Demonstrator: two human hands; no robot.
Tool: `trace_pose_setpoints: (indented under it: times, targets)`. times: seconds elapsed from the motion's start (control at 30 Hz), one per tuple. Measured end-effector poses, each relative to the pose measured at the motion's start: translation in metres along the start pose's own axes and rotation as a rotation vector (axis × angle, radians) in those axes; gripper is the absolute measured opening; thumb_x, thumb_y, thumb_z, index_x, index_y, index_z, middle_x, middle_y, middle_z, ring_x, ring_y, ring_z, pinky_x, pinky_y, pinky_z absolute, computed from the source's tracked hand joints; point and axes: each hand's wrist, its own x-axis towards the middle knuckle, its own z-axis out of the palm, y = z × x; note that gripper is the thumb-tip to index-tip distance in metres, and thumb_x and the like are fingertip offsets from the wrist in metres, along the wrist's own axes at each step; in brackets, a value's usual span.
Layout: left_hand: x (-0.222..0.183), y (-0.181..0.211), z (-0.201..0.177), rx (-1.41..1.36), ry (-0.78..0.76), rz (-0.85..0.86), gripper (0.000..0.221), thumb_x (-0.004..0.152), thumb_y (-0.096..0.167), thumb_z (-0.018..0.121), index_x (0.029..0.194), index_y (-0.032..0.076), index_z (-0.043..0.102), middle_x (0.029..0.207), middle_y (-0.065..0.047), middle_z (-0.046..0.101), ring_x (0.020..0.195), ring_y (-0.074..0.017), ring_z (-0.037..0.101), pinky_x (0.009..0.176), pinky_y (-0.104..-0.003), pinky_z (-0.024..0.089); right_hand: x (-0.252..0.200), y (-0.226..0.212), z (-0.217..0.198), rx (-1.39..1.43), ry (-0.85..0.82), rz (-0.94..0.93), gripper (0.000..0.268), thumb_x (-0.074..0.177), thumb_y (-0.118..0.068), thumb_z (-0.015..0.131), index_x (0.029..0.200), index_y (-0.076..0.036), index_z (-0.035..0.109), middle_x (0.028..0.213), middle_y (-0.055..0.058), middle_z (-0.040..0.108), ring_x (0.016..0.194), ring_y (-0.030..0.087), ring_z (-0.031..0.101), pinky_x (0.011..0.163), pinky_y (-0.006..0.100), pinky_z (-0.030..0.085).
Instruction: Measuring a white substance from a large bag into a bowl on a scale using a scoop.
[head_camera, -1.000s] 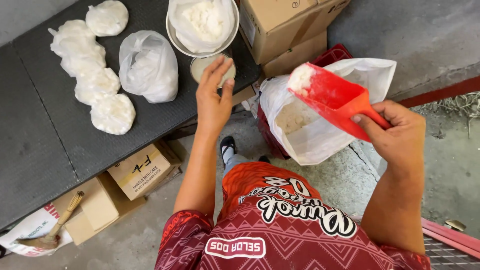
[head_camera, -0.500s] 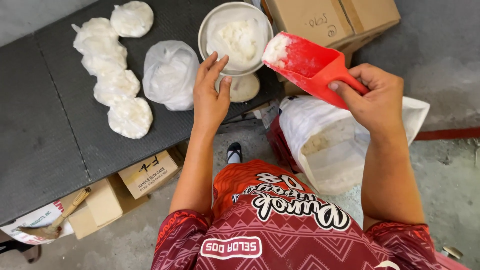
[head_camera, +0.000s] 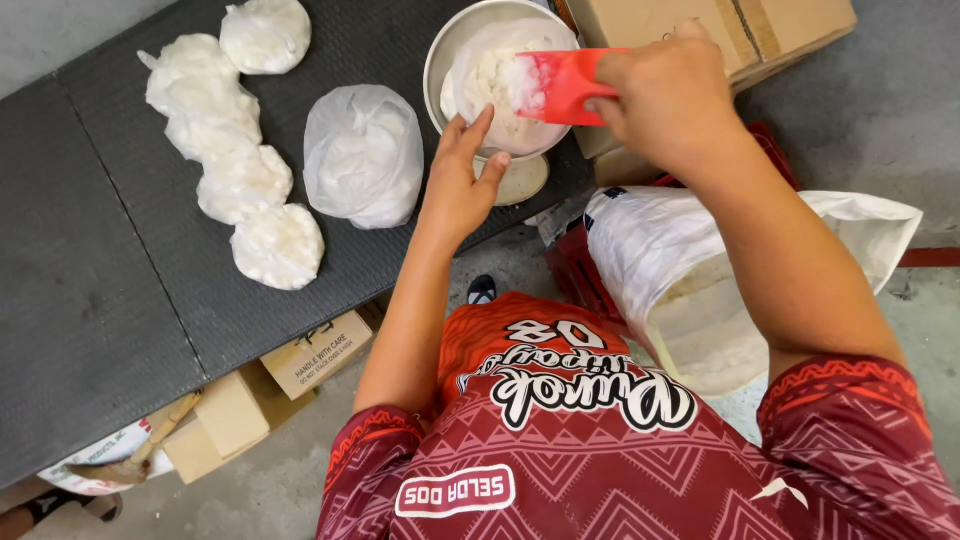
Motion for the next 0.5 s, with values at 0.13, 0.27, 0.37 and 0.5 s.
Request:
trace_pose_setpoints:
  times: [0.13,0.27,0.37,0.5]
  targets:
    - [0.003,0.001,-0.003,-0.003,-0.015,-0.014,0.058,0.098,0.016,0.069,0.151,0.005,0.050,0.155,-0.033,0.043,0.145,-0.0429,0.046,0.118,-0.041,0.039,0.027,-0.017,0.010,-0.191,-0.096,-0.124,0.022,0.087,-0.029,0.082,0.081,-0.016,0.066,0.071,0.005,0.067,0.067,0.024,0.065,0.080,0.040,0.040]
    - [0.002,0.002,-0.008,-0.019,-0.013,-0.022,0.057,0.098,0.017,0.068,0.151,0.005,0.050,0.155,-0.030,0.045,0.144,-0.0412,0.049,0.118,-0.040,0.040,0.030,-0.018,0.006,-0.351,-0.079,-0.138,0.017,0.084,-0.022,0.079,0.081,-0.017,0.064,0.069,0.001,0.068,0.068,0.020,0.065,0.084,0.038,0.041]
    - [-0.001,0.009,-0.012,-0.038,-0.007,-0.014,0.057,0.099,0.018,0.069,0.151,0.005,0.051,0.156,-0.029,0.045,0.144,-0.0407,0.049,0.117,-0.040,0.040,0.026,-0.017,-0.007,-0.243,-0.031,-0.087,0.023,0.087,-0.029,0.083,0.081,-0.014,0.065,0.068,0.005,0.066,0.070,0.024,0.065,0.083,0.040,0.042]
    - [-0.006,0.022,-0.020,-0.040,0.026,0.013,0.058,0.096,0.016,0.070,0.151,0.007,0.051,0.157,-0.027,0.043,0.144,-0.0405,0.047,0.116,-0.040,0.041,0.008,-0.018,-0.020,-0.125,0.032,0.018,0.018,0.090,-0.026,0.084,0.089,-0.013,0.071,0.073,0.006,0.068,0.073,0.028,0.063,0.085,0.039,0.043]
